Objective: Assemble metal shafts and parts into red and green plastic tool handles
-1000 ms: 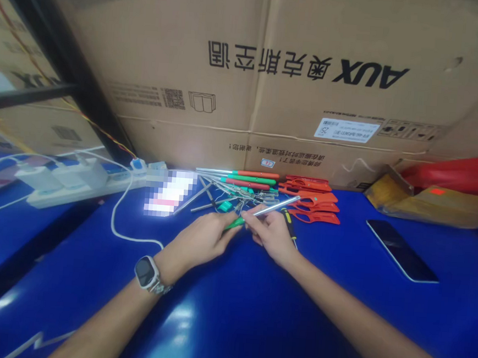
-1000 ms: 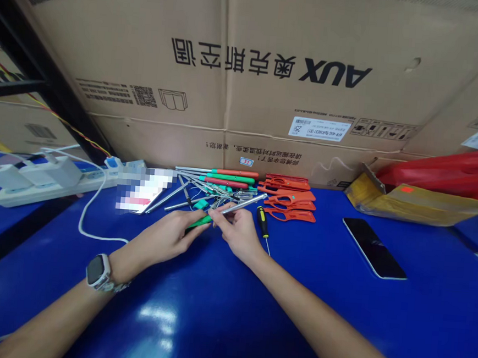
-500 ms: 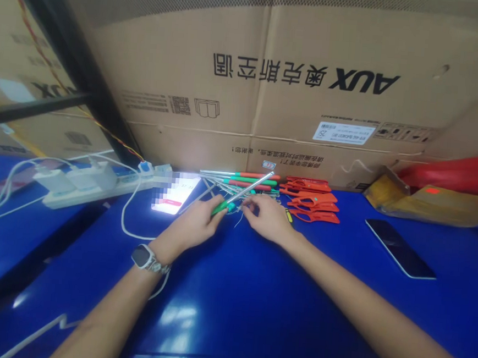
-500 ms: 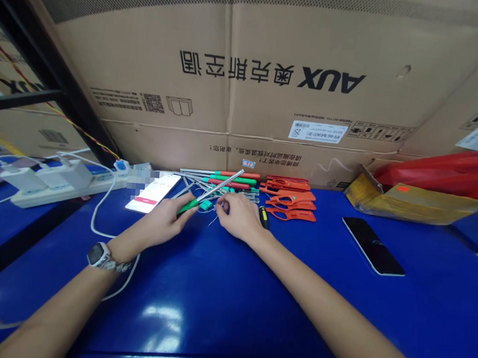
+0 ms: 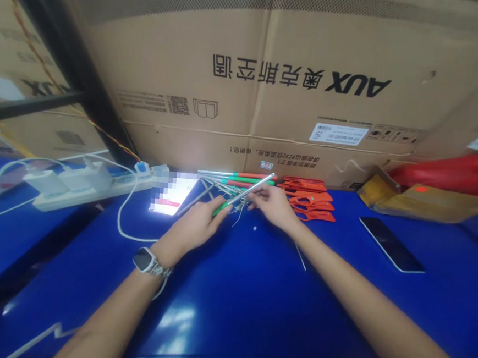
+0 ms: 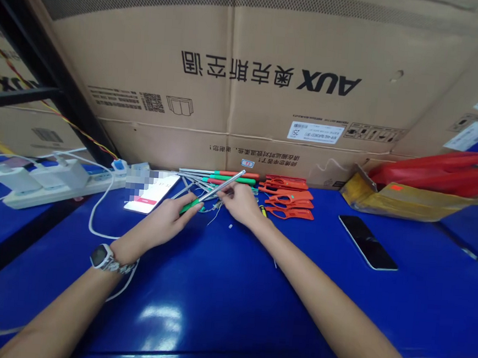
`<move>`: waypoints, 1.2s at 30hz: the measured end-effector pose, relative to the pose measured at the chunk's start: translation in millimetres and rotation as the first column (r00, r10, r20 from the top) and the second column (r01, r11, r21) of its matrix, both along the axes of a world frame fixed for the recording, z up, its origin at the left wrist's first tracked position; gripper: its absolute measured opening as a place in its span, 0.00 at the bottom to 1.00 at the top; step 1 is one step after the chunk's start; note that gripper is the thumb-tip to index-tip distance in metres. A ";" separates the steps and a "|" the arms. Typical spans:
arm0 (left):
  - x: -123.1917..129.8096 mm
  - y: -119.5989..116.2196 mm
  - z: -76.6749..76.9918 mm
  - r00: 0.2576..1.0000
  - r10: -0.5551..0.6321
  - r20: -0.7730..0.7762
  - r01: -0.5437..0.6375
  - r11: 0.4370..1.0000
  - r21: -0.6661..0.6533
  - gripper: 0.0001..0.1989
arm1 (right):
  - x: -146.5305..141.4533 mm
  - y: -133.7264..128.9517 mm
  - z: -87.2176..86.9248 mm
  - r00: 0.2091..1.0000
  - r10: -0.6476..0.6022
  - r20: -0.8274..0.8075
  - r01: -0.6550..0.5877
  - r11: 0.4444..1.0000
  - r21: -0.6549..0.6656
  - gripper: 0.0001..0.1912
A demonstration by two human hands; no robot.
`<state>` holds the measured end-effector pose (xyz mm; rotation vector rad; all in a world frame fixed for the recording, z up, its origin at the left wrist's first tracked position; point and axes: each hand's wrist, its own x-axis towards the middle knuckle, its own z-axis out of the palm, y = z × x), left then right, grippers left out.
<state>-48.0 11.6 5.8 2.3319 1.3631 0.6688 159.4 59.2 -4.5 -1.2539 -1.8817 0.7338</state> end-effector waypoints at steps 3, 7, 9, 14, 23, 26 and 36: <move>2.8 -1.8 0.1 0.999 -0.031 -0.037 0.031 1.000 0.000 0.15 | 33.4 -12.2 -4.5 0.888 -0.092 -0.451 0.009 0.983 -0.182 0.14; 5.3 -4.3 0.7 0.994 -0.071 -0.086 0.072 0.997 0.006 0.16 | 60.5 -29.0 -3.9 0.623 -0.216 -0.752 -0.030 0.954 -0.299 0.17; 6.5 -5.8 1.5 0.990 -0.080 -0.116 0.080 0.997 0.002 0.16 | 62.9 -32.9 -1.8 0.537 -0.216 -0.815 -0.051 0.956 -0.287 0.16; 10.4 -8.4 0.4 0.975 -0.107 -0.195 0.102 0.994 -0.037 0.17 | 53.9 -35.3 -2.9 0.590 -0.241 -0.771 0.070 0.966 -0.248 0.20; 10.9 -9.7 0.3 0.970 -0.092 -0.225 0.083 0.995 -0.050 0.19 | 44.9 -42.4 -9.8 0.682 -0.215 -0.699 0.177 0.976 -0.127 0.19; 12.6 -11.7 0.4 0.968 -0.086 -0.236 0.078 0.996 -0.044 0.20 | 41.9 -43.0 -9.2 0.651 -0.224 -0.725 0.209 0.971 -0.113 0.18; 10.4 -10.7 0.1 0.950 -0.015 -0.313 0.023 0.999 0.024 0.24 | 37.5 -42.6 -13.4 0.655 -0.258 -0.710 0.190 0.966 -0.176 0.21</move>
